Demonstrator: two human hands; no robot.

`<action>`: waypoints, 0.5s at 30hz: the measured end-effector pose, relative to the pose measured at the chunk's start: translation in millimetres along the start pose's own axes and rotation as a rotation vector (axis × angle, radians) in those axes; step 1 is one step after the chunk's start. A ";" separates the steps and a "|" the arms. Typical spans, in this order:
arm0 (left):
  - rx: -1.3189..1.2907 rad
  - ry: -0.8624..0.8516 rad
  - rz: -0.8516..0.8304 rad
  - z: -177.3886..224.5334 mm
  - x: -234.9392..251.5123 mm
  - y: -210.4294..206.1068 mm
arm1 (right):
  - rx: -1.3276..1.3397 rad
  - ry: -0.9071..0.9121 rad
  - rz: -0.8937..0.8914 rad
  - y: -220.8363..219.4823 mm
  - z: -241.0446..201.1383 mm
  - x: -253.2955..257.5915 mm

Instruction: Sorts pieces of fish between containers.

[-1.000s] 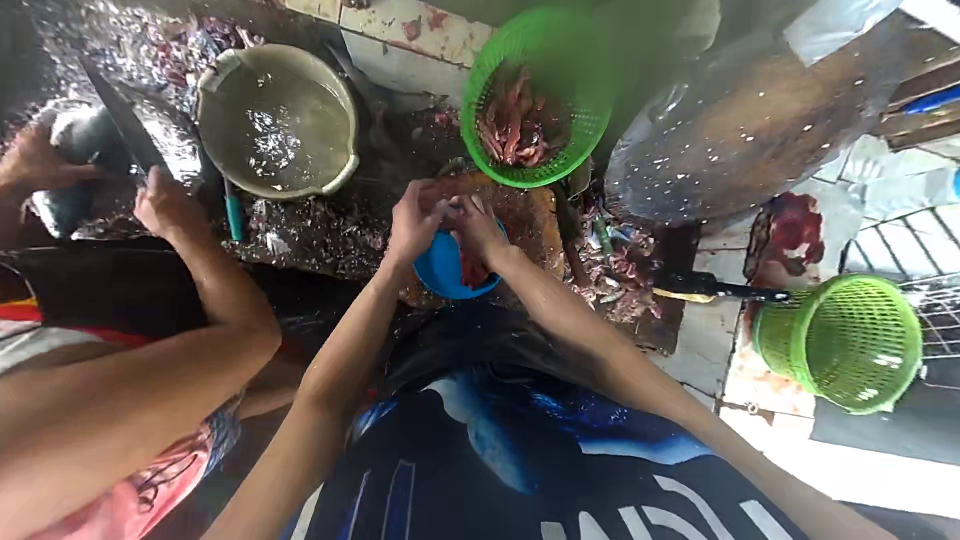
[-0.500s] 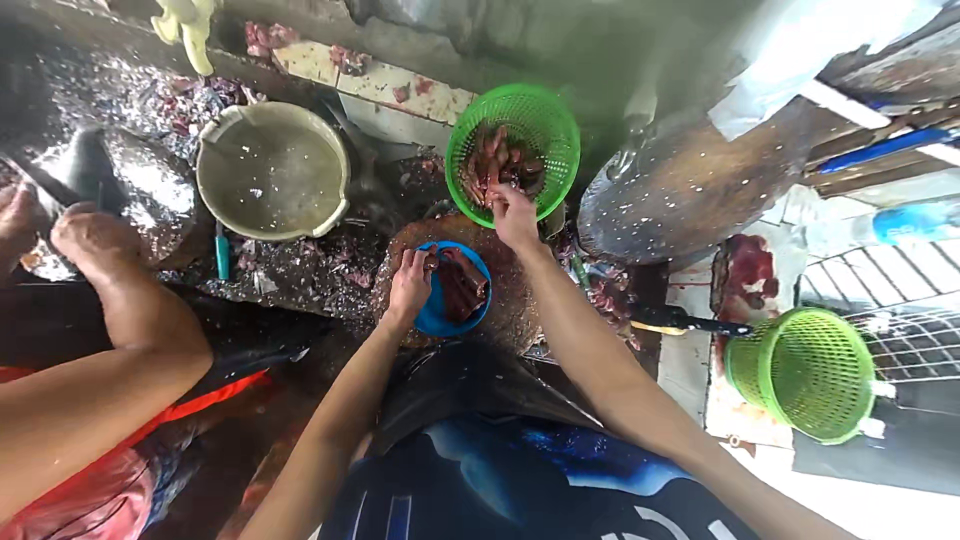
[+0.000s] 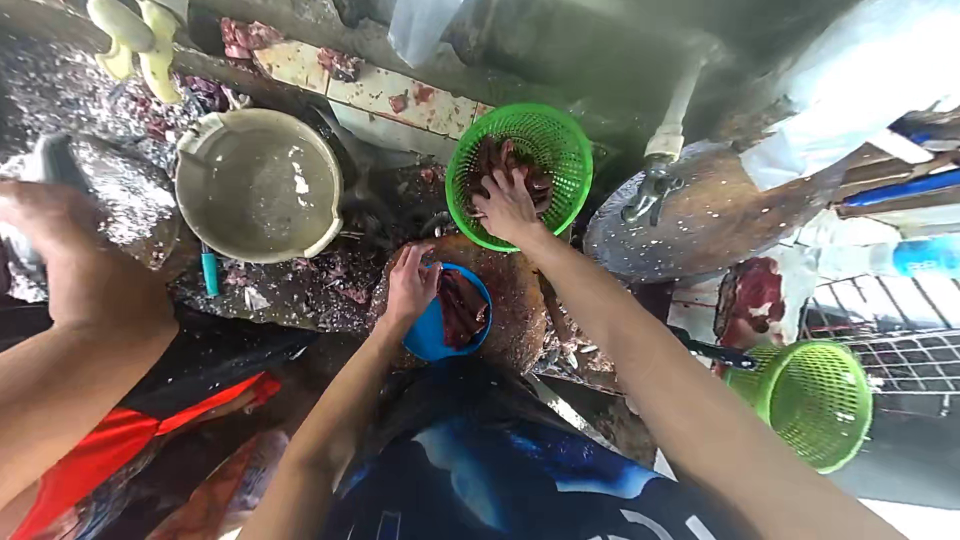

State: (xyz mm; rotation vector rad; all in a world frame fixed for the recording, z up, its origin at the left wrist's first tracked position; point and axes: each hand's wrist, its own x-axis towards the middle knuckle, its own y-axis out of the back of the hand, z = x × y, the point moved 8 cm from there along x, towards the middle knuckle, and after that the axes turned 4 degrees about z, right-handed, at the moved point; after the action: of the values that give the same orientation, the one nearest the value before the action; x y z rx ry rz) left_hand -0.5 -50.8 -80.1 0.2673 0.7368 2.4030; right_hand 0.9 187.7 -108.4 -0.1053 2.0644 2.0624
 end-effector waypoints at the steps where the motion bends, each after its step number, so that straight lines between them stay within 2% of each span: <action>1: -0.023 -0.027 0.019 6.5 11.1 -1.1 | 0.021 -0.014 0.038 3.0 5.8 -8.9; 5: -0.021 -0.147 0.031 39.7 65.2 -17.4 | 0.055 -0.154 0.184 11.5 39.1 -44.6; 8: 0.263 -0.239 -0.226 64.6 119.0 -62.3 | 0.062 -0.299 0.242 9.9 69.5 -61.7; 11: 0.628 -0.183 -0.503 66.8 155.8 -116.5 | 0.046 -0.418 0.337 7.0 93.9 -74.3; 13: 0.707 -0.130 -0.551 59.4 168.0 -137.5 | 0.086 -0.466 0.397 12.3 93.3 -79.6; 15: 0.672 -0.089 -0.564 55.1 173.1 -146.6 | 0.166 -0.469 0.484 23.8 77.2 -82.9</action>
State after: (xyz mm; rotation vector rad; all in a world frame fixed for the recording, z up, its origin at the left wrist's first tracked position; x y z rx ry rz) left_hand -47.1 175.3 -114.8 0.3689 1.3556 1.5537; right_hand 84.7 256.1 -67.3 0.8956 2.0701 1.8820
